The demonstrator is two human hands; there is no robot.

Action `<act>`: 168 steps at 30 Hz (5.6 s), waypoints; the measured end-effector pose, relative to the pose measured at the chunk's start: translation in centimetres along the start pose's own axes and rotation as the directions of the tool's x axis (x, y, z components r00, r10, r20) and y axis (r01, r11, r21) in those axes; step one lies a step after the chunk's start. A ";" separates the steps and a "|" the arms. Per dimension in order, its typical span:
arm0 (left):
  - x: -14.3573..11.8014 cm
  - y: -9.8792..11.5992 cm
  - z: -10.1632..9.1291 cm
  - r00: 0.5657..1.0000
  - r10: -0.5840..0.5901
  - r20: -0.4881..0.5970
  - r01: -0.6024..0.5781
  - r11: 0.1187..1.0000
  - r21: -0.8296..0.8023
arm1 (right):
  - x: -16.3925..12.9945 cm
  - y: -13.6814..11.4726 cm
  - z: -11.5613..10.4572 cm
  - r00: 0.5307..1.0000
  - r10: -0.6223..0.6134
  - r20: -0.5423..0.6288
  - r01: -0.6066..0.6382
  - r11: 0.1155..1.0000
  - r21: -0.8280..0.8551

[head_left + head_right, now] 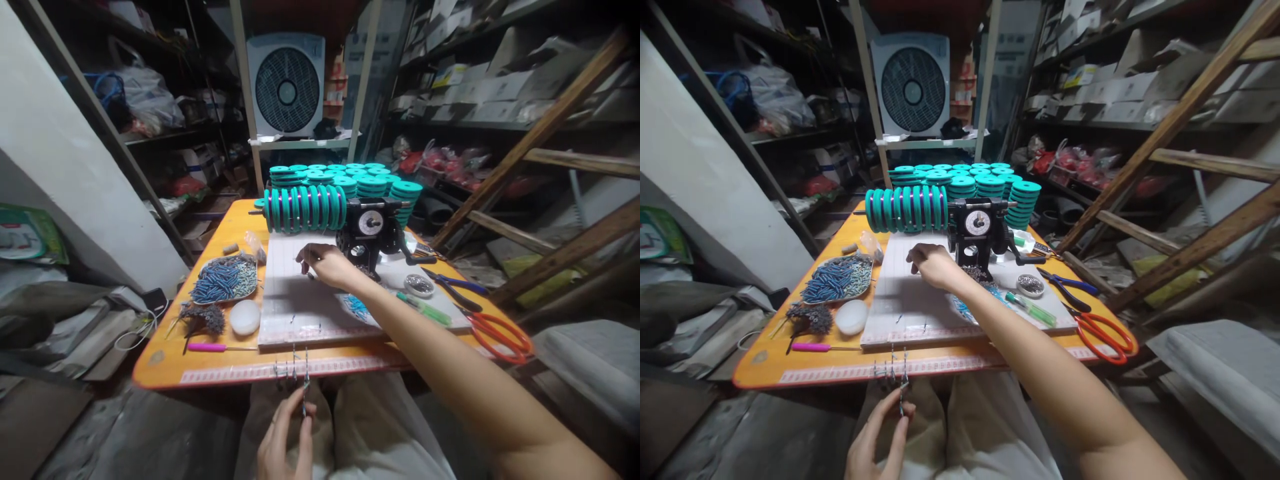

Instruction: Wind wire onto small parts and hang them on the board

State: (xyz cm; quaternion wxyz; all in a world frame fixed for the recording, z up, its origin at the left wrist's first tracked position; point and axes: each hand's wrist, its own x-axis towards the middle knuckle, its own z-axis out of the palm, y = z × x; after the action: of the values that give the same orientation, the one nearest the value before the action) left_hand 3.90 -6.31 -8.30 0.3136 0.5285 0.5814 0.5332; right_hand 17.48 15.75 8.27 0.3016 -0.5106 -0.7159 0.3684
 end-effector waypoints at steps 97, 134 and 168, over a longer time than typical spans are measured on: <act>5.6 9.8 0.9 0.807 -0.039 0.589 0.438 0.710 -0.552 | -11.3 -1.9 -2.5 0.963 0.058 0.264 -0.038 0.996 -0.080; 1.1 9.8 1.2 0.678 -0.256 0.689 0.729 0.349 -0.588 | -9.0 -1.3 -0.2 0.875 0.145 0.461 -0.483 0.296 0.824; -1.8 7.0 -0.8 0.617 -0.079 0.783 0.780 0.189 -0.596 | -18.7 3.7 6.8 0.810 0.066 0.583 -0.516 0.555 0.653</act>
State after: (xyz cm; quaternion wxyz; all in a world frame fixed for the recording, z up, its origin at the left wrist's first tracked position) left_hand 5.57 -9.11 -1.80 0.8614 0.1867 0.1742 0.4392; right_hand 19.45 -2.77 0.42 0.2319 -0.3277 -0.4315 0.8078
